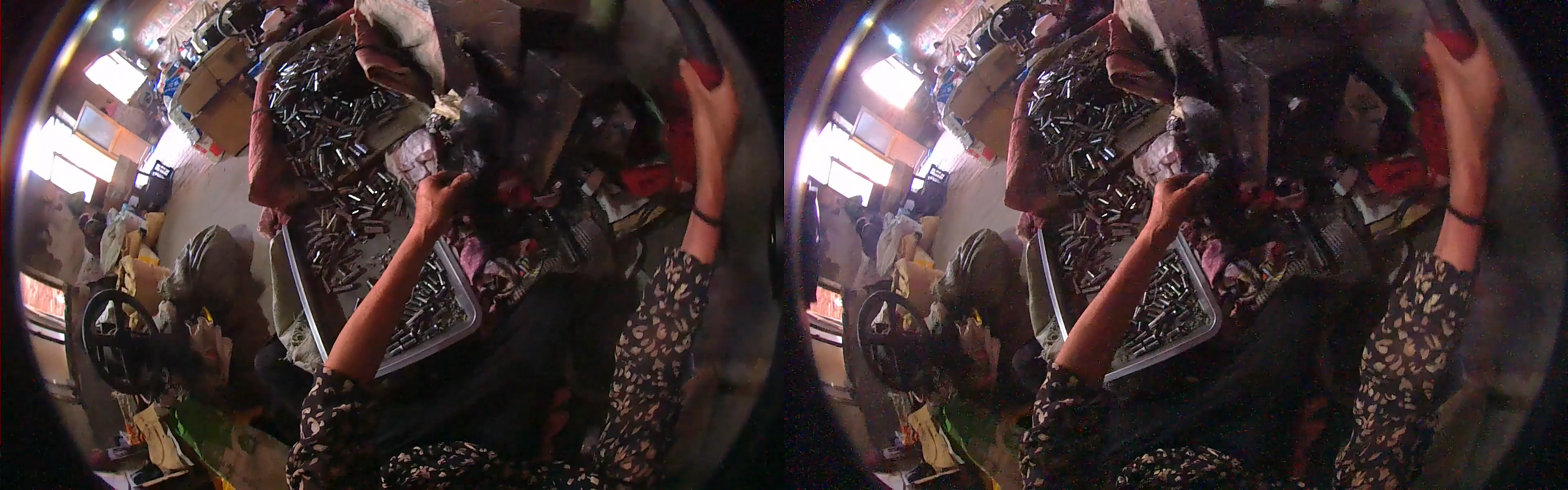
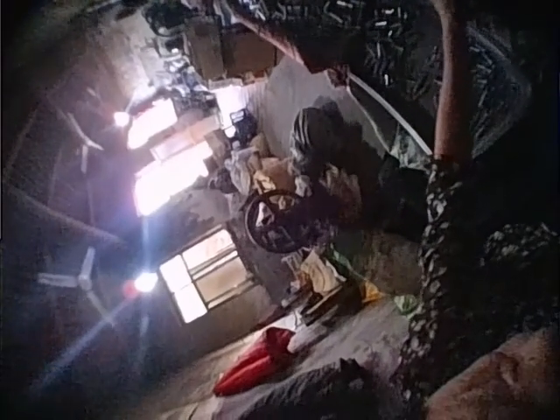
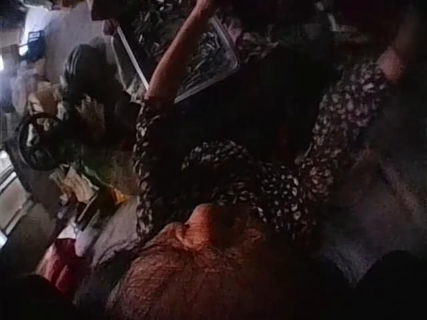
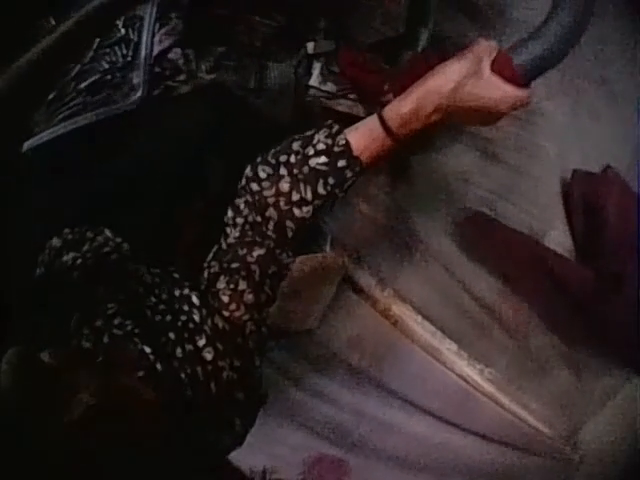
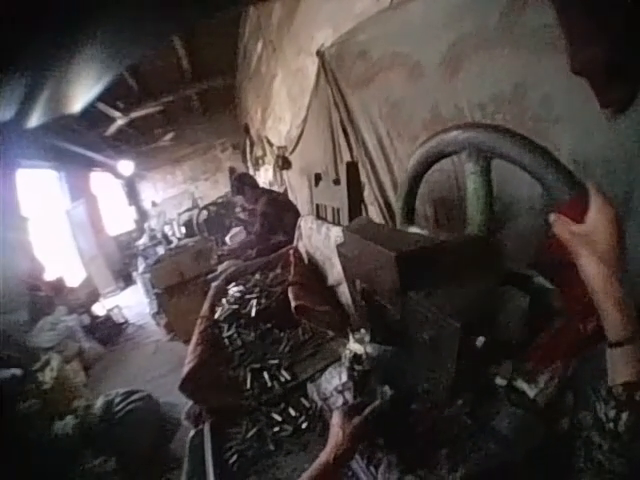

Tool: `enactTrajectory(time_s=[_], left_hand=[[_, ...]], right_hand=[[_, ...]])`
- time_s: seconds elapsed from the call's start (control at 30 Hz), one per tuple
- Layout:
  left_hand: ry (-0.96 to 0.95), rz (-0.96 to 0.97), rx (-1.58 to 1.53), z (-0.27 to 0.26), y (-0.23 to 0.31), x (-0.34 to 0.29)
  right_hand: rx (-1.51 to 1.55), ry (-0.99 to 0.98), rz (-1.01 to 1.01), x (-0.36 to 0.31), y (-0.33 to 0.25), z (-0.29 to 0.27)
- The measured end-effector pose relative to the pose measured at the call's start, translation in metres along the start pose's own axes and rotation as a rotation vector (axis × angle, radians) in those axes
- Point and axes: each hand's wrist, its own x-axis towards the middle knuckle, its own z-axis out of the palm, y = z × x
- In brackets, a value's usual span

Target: The person sorts small cylindrical metal components by hand, taking them from a large pile and placing them into a tray.

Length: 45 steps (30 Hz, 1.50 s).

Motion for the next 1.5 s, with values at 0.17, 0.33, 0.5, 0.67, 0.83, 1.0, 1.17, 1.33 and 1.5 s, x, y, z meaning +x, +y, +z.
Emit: enactTrajectory(time_s=[0.17,0.33,0.5,0.67,0.83,1.0,1.17,1.33,1.5], left_hand=[[0.063,-0.104,-0.133,0.006,0.007,-0.009],[0.094,-0.075,0.099,0.006,0.016,-0.010],[0.001,-0.191,-0.414,-0.044,-0.002,-0.033],[0.057,-0.398,-1.044,-0.098,-0.013,-0.100],[0.158,-0.293,-0.942,-0.157,-0.024,-0.153],[0.124,-0.236,0.013,-0.160,-0.024,-0.154],[0.087,-0.006,0.765,-0.135,-0.040,-0.142],[-0.045,0.010,1.314,-0.102,-0.040,-0.136],[-0.072,0.049,1.386,-0.099,-0.037,-0.135]], right_hand=[[0.001,0.348,-0.132,-0.067,0.004,0.011],[-0.181,0.234,-0.237,-0.056,-0.012,-0.010],[0.212,-0.358,-0.688,-0.176,-0.151,-0.001],[0.362,-0.860,-0.722,-0.322,-0.172,0.058],[0.435,-0.935,-0.781,-0.360,-0.165,0.086],[0.683,-1.169,-0.274,-0.329,-0.180,0.108],[0.809,-0.997,0.010,-0.309,-0.191,0.129],[0.864,-0.926,0.120,-0.315,-0.178,0.138],[0.921,-1.049,0.270,-0.326,-0.170,0.138]])
